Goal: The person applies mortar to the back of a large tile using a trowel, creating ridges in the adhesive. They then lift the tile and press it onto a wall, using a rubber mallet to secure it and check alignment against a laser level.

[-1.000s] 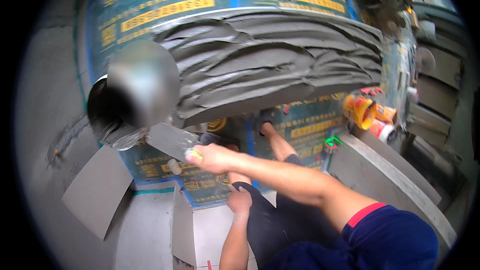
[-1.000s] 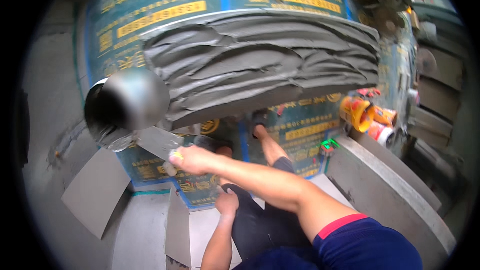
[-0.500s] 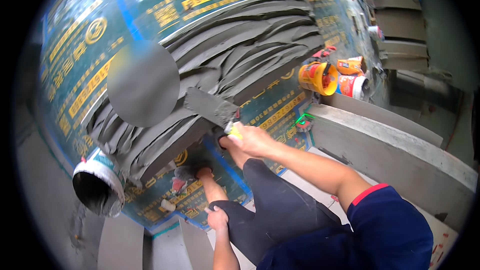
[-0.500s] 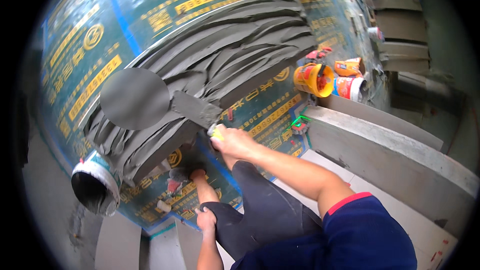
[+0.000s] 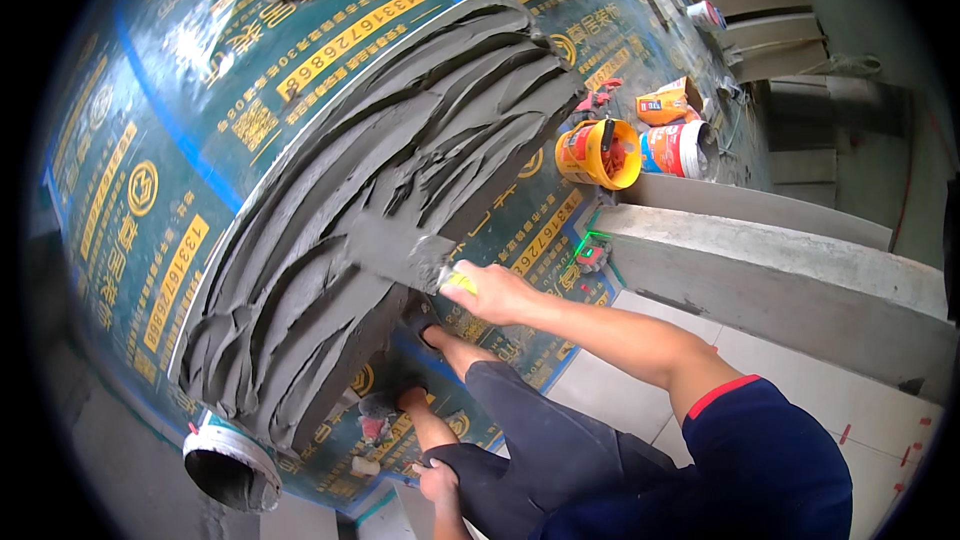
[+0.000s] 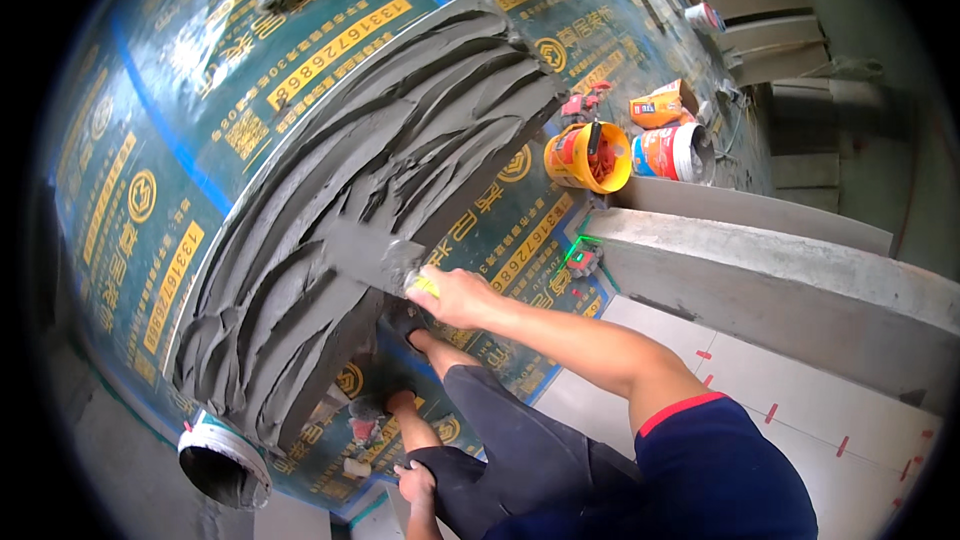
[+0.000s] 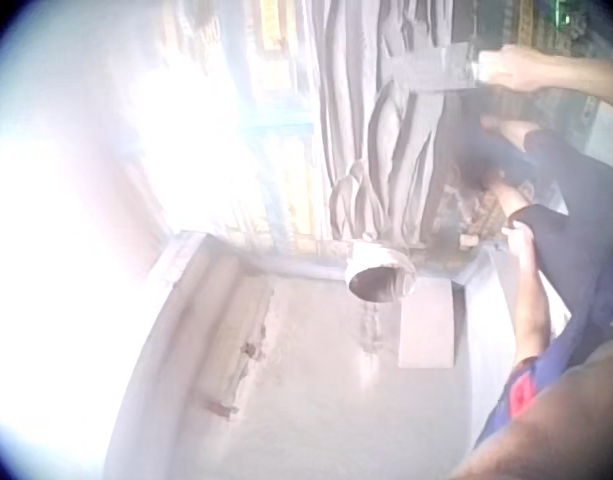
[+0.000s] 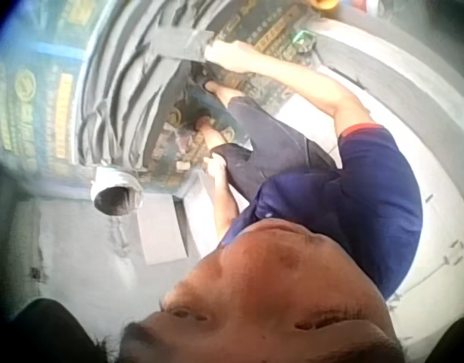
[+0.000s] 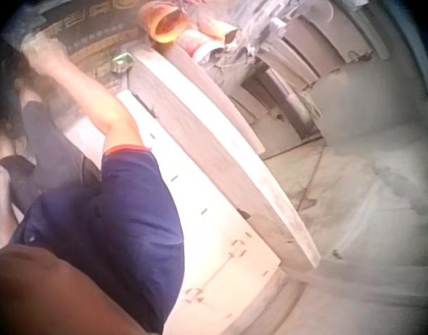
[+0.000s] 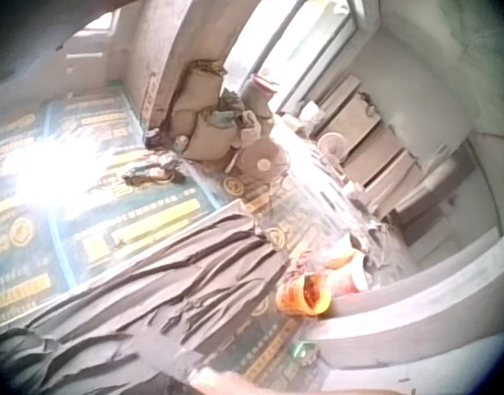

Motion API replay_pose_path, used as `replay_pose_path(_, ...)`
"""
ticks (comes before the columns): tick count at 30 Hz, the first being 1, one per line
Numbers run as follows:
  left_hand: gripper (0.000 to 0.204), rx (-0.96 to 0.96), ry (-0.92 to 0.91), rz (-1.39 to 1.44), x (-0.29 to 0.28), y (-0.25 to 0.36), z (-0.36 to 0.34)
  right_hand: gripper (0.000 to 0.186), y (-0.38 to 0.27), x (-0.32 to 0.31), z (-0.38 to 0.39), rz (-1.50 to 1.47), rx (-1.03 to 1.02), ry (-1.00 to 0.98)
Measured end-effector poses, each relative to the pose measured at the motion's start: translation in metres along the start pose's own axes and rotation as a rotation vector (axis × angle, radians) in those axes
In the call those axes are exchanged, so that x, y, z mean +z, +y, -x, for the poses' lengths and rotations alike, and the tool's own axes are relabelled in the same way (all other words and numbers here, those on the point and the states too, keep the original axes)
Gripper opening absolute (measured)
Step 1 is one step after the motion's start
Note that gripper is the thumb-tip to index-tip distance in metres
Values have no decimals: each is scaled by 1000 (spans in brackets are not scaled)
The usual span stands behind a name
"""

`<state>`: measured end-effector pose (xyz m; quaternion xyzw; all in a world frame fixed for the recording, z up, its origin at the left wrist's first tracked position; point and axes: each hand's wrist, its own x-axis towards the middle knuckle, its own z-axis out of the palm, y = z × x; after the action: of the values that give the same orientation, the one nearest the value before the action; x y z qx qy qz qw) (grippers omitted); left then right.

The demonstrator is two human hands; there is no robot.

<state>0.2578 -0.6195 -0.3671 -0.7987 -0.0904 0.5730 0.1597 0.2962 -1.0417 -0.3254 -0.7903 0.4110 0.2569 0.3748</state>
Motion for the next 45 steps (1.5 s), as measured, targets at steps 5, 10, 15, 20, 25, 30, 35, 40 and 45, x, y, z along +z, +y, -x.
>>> replay_pose_path(5,73,65,28,-34,11,-3,-3,49,35,-85,-50,259,112,135)
replay_pose_path(10,74,71,25,-47,22,3,-11,51,138,-137,-75,-202,322,371)
replay_pose_path(15,72,15,-49,-54,2,13,9,45,77,-86,-43,-1136,534,-23)
replay_pose_path(20,73,8,-67,-28,-3,11,10,52,32,-35,-9,-46,58,-87)
replay_pose_path(25,75,13,-53,21,-1,13,13,54,107,-107,-15,176,275,244)
replay_pose_path(30,73,16,-25,95,6,3,6,46,127,-140,-26,-697,611,365)
replay_pose_path(35,74,38,-14,202,15,-8,4,52,80,-65,10,-1284,656,94)
replay_pose_path(40,74,48,-31,292,15,-28,-1,49,-67,79,73,-1344,651,-431)
replay_pose_path(45,65,60,74,448,51,-57,-18,40,-199,172,154,-975,294,-813)
